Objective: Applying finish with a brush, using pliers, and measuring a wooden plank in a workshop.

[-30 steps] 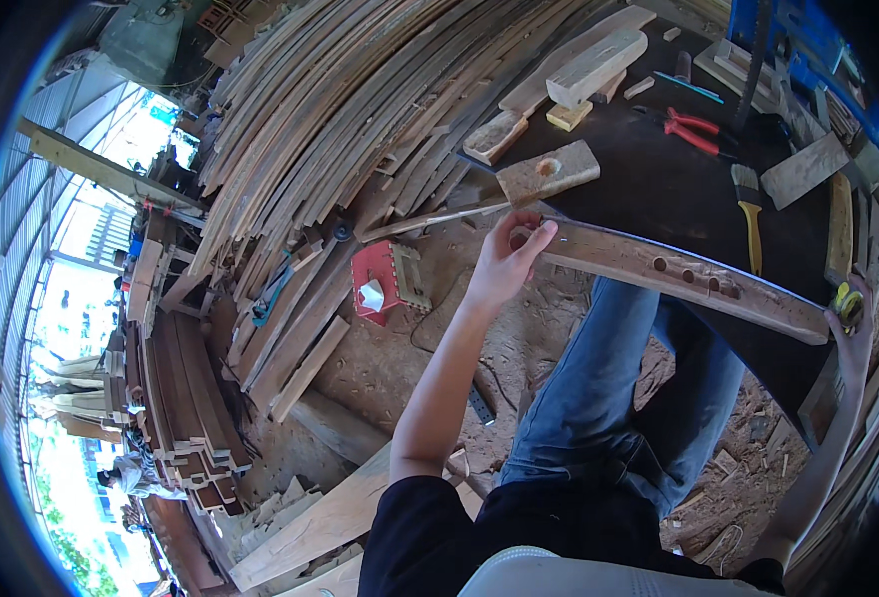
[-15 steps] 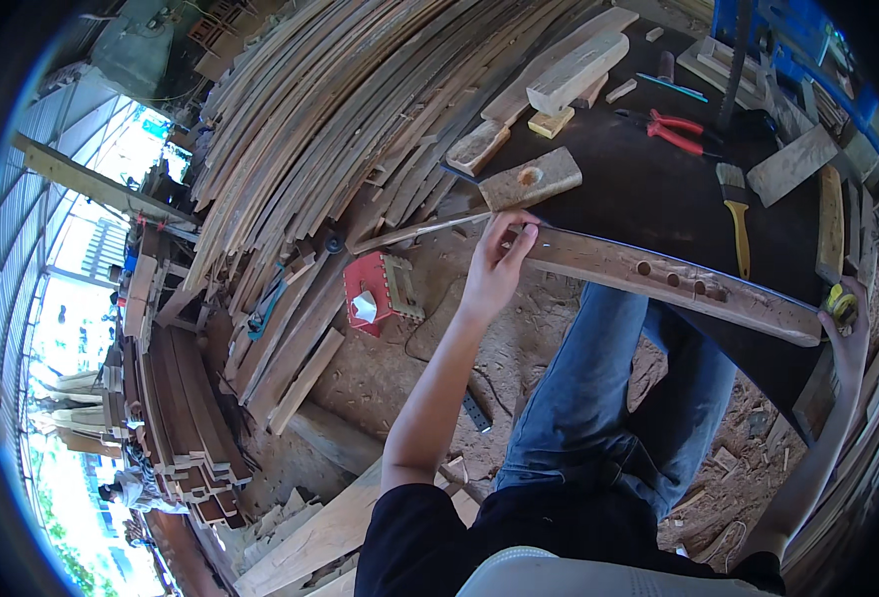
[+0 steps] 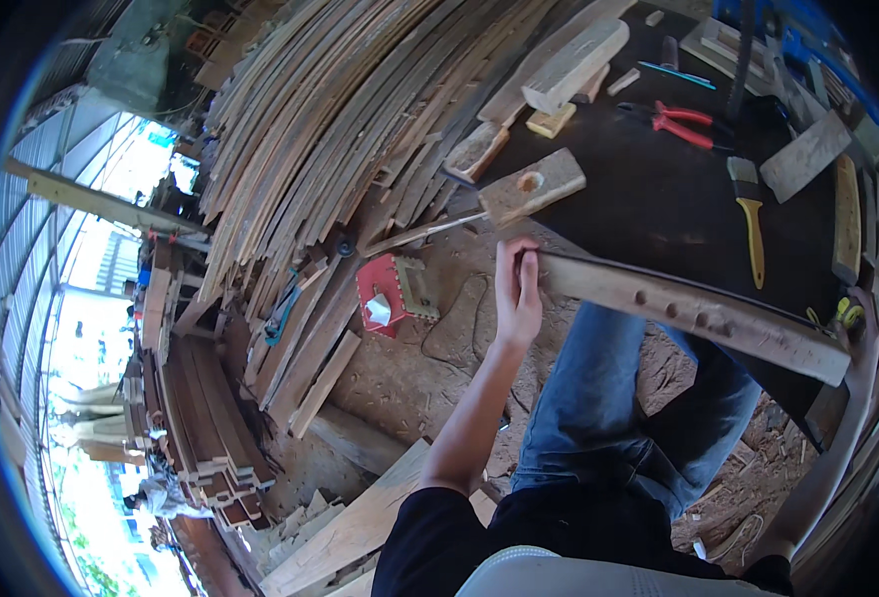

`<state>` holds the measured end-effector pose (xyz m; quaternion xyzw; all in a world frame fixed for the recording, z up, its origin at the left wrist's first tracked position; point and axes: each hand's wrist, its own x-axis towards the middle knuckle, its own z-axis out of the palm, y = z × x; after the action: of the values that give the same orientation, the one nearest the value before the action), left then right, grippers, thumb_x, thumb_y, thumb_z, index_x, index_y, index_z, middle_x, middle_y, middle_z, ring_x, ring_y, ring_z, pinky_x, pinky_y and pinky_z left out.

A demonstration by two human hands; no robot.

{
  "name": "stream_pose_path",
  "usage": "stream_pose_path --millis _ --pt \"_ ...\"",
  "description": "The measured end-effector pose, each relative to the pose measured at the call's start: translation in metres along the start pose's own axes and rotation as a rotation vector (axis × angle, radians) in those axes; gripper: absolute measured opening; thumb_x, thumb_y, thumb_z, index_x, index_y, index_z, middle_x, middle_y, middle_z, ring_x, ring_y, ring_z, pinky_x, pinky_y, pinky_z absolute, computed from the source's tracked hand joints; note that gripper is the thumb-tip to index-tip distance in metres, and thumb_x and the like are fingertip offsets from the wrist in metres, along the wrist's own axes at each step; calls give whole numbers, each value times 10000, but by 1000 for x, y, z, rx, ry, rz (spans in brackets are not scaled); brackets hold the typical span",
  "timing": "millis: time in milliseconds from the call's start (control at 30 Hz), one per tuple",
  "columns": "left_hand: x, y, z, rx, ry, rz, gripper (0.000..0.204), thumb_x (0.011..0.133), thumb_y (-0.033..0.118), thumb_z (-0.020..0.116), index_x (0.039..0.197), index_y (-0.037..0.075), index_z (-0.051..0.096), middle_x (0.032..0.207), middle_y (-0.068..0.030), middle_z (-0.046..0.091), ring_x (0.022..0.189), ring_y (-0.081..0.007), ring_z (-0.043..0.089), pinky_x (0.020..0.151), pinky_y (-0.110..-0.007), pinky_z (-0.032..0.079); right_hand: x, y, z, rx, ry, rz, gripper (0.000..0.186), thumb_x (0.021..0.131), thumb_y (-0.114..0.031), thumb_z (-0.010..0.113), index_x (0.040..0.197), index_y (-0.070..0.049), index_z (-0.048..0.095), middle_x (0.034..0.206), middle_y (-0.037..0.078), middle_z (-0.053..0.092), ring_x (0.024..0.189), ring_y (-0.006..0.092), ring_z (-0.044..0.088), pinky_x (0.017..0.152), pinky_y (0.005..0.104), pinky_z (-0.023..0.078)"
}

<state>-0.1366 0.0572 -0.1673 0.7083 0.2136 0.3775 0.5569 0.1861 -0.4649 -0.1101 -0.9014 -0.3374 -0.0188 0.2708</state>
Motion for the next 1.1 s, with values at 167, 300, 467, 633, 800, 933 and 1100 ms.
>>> stream_pose_path --millis 167,300,467,633,800,933,1100 --pt "-6 -20 36 -341 352 -109 104 1085 120 490 1025 65 555 1087 -94 585 1004 -215 555 941 -345 447 1 -52 2 140 113 23 628 835 -107 865 1398 -27 599 1266 133 674 1213 244 640 1079 378 477" --pt "9 -37 55 -22 194 363 345 1080 344 462 960 31 543 964 -105 559 892 -205 558 842 -372 454 3 -73 -5 -22 80 -23 534 810 -199 909 1242 -46 636 1150 100 667 1107 264 669 994 370 506" --pt "-6 -54 51 155 350 309 383 1075 357 442 873 43 525 890 -80 523 825 -206 528 775 -372 431 7 -74 -6 -43 82 -80 519 778 -134 903 1215 -61 633 1101 69 631 1016 213 635 938 339 494" --pt "-17 -76 56 179 272 207 560 1104 551 344 961 51 555 958 -102 555 941 -216 567 893 -396 439 8 -69 0 -48 82 -107 503 807 -284 928 1176 -86 648 1057 45 659 984 214 671 880 345 525" --pt "-14 -89 58 -183 231 64 895 1046 788 197 1364 29 548 1247 -141 621 1222 -293 564 1109 -523 380 6 -71 -2 -16 99 -63 526 804 -303 935 1175 -77 638 1048 52 657 956 207 665 857 348 526" --pt "-1 -106 52 -254 211 -478 981 998 847 280 1607 86 394 1598 -147 467 1471 -286 413 1181 -588 286 6 -73 -3 -18 108 -45 541 806 -303 935 1187 -66 634 1040 64 663 952 196 675 856 347 532" --pt "2 -118 36 -475 -115 -766 713 1047 568 554 1585 114 447 1470 -113 603 1316 -271 584 1067 -457 469 6 -67 -1 15 165 -86 498 855 -307 898 1186 -53 627 1048 87 684 975 209 702 874 346 541"
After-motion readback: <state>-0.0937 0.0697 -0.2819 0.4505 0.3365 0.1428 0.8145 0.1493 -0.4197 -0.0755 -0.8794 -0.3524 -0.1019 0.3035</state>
